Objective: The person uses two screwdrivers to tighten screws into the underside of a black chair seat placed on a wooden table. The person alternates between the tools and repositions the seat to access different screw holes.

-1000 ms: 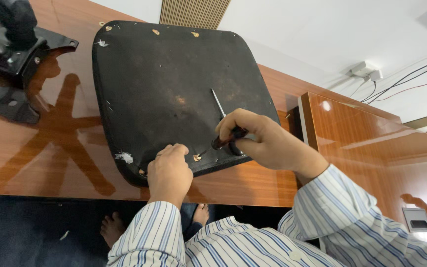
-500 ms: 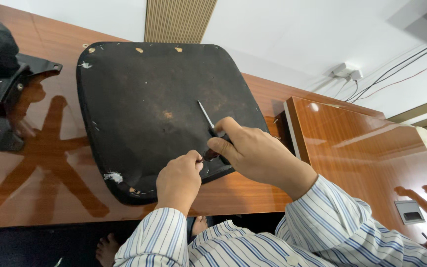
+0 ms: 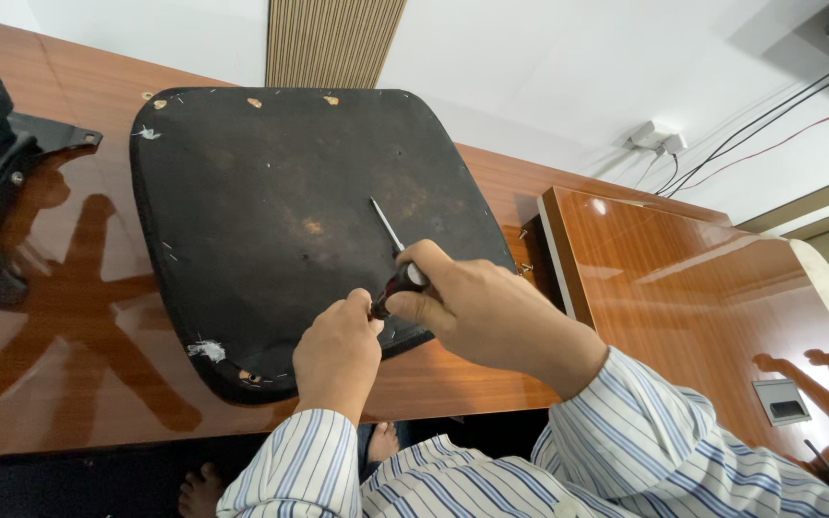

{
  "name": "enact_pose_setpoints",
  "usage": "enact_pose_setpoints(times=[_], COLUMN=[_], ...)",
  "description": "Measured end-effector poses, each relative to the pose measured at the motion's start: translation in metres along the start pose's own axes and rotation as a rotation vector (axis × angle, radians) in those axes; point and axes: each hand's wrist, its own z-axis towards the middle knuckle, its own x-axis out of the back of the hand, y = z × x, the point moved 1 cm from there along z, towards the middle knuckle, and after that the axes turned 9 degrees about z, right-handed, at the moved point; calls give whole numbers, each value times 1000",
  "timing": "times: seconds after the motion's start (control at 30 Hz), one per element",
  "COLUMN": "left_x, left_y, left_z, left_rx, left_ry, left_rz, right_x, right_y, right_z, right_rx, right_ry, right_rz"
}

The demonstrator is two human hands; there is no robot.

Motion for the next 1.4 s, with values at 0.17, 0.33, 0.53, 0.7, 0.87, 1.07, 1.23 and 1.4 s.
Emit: enact_pose_setpoints(times=[0.17, 0.33, 0.53, 0.7, 0.87, 1.07, 1.23, 1.4], left_x=[-7, -6, -4, -7, -6, -4, -9, -21], left_y=[-2, -1, 4, 1, -5, -4, -20, -39], left_z=[2, 3, 5, 8, 11, 11, 2, -1], left_rx=[-131, -40, -28, -70, -79, -43, -33, 103], left_ry=[166, 19, 37, 40, 65, 10, 77, 16], left_rz=[-13, 30, 44, -19, 29, 34, 21, -46], right_x=[-3, -4, -6, -4, 1, 1, 3, 0], right_y=[3, 15, 12, 14, 3, -4, 12, 27], right_z=[-2, -1, 8, 11, 8, 8, 11, 21], right_rx=[191, 409, 48, 324, 497, -62, 428, 378], right_ry=[-46, 8, 16, 70, -9, -15, 45, 50], right_rz=[70, 29, -17, -12, 43, -36, 84, 201])
